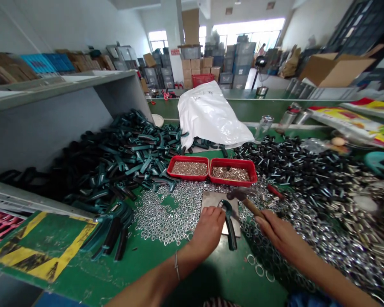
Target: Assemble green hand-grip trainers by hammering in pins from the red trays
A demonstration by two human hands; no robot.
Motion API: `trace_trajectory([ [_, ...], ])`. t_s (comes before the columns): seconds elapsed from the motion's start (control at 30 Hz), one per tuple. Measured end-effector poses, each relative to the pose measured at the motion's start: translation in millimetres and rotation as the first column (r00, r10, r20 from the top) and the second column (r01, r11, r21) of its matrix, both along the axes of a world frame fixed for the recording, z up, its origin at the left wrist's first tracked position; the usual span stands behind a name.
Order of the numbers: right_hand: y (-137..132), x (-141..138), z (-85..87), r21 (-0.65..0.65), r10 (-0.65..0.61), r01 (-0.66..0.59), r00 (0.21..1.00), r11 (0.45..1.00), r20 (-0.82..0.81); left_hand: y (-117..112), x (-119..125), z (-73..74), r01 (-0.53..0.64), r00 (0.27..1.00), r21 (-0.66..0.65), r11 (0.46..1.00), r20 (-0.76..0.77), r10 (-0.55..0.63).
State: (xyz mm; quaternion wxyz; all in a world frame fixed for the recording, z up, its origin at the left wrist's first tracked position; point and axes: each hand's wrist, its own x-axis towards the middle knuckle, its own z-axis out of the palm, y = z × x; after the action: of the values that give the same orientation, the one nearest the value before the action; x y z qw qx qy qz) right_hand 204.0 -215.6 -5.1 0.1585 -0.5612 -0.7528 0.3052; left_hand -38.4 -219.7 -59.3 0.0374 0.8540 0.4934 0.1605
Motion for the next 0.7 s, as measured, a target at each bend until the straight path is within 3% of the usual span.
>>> trace_trajectory([
  [0.07,4.4,-15.0,4.5,0.055,-0.019,0.016,0.998,0.998,0.055,3.0,0.7,1.2,0.000,1.000,-0.007,1.000,0.024,0.000],
  [0.17,19.3,-25.3,5.0,0.004,0.047,-0.049,0.984,0.999,0.173,5.4,1.4,2.2,-0.026,0.997,-0.015,1.000,0.075,0.027],
  [0.27,31.3,-27.4,3.9,-0.024,0.127,-0.125,0.984,0.992,0.125,4.7,3.6,2.9,-0.070,0.984,-0.049,0.996,0.162,0.077],
  [0.37,33.4,-26.4,4.3,0.005,0.073,-0.075,0.986,0.997,0.148,1.1,3.9,4.5,-0.078,0.957,-0.111,0.991,0.270,0.105],
  [0.5,22.0,-19.4,12.8,-0.087,0.143,-0.132,0.980,0.987,0.136,3.4,-16.2,13.2,-0.114,0.914,-0.135,0.984,0.374,0.157],
  [0.6,6.7,-13.2,15.1,-0.048,0.115,-0.113,0.992,0.992,0.044,32.2,-49.7,27.6,-0.220,0.908,-0.052,0.974,0.354,0.224],
  [0.7,-4.5,-10.3,1.3,-0.037,0.080,-0.077,0.995,0.996,0.064,83.0,-86.4,44.4,-0.323,0.920,-0.010,0.946,0.232,0.317],
])
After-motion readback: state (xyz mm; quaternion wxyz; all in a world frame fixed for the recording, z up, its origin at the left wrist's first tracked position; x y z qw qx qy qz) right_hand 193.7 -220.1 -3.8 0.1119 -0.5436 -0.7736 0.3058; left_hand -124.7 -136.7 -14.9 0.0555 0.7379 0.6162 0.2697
